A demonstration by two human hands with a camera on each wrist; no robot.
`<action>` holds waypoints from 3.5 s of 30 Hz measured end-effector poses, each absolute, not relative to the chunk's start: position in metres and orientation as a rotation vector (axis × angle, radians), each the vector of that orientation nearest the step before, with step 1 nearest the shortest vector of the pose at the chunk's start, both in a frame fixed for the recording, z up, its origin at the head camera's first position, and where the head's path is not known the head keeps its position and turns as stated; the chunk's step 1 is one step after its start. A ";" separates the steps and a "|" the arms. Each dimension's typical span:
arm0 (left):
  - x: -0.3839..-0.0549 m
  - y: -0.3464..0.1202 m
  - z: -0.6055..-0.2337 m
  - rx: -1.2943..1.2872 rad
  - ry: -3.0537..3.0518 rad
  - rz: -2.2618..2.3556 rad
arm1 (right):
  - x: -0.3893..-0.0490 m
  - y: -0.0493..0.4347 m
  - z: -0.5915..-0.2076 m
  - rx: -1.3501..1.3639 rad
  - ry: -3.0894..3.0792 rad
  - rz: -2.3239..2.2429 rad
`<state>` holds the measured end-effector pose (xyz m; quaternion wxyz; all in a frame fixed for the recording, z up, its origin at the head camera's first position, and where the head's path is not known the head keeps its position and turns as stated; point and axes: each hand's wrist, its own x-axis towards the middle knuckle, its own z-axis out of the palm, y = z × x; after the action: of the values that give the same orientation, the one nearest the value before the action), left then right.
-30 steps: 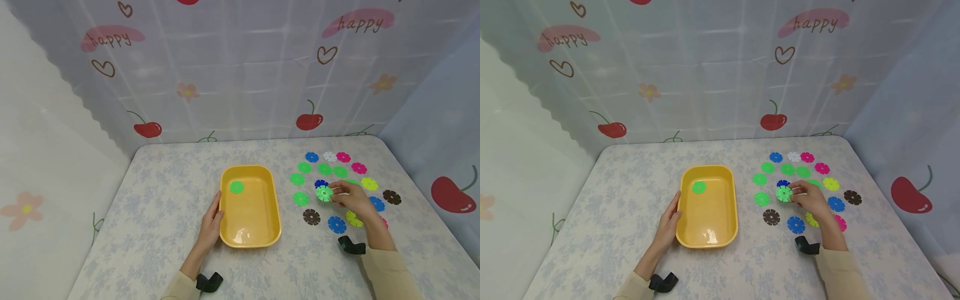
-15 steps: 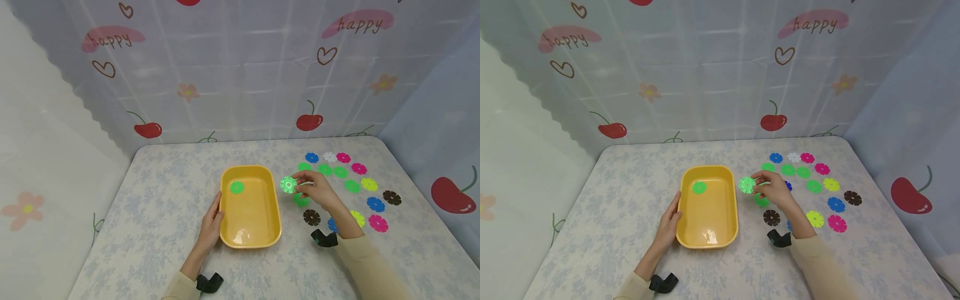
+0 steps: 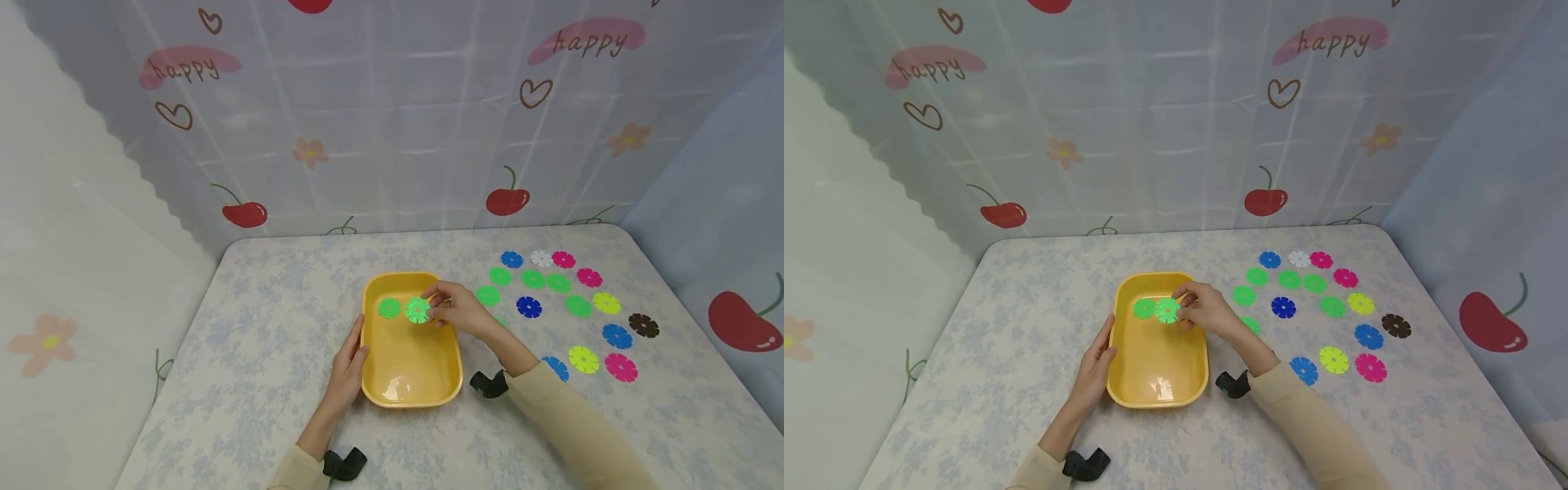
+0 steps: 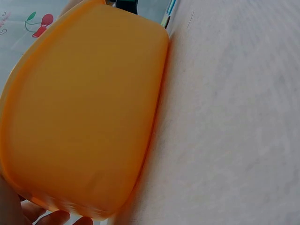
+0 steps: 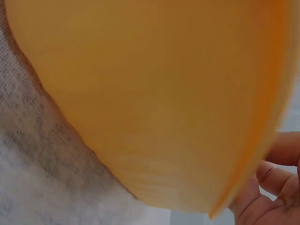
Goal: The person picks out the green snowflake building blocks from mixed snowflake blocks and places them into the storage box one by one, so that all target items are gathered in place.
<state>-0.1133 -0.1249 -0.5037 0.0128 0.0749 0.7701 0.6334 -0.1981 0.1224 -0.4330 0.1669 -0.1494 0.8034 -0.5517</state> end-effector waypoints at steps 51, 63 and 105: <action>-0.114 -0.126 -0.506 0.257 2.428 1.961 | -0.200 0.064 -0.467 -0.347 2.473 -1.267; -0.113 -0.126 -0.505 0.241 2.416 1.956 | -0.202 0.063 -0.467 -0.272 2.434 -1.300; -0.116 -0.124 -0.508 0.270 2.427 1.989 | -0.177 0.107 -0.426 -0.632 2.262 -1.532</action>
<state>-0.1157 -0.1243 -0.5078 -0.0042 0.0859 0.7706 0.6315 -0.1765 0.1072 -0.4262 0.1679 -0.2221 0.7952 -0.5386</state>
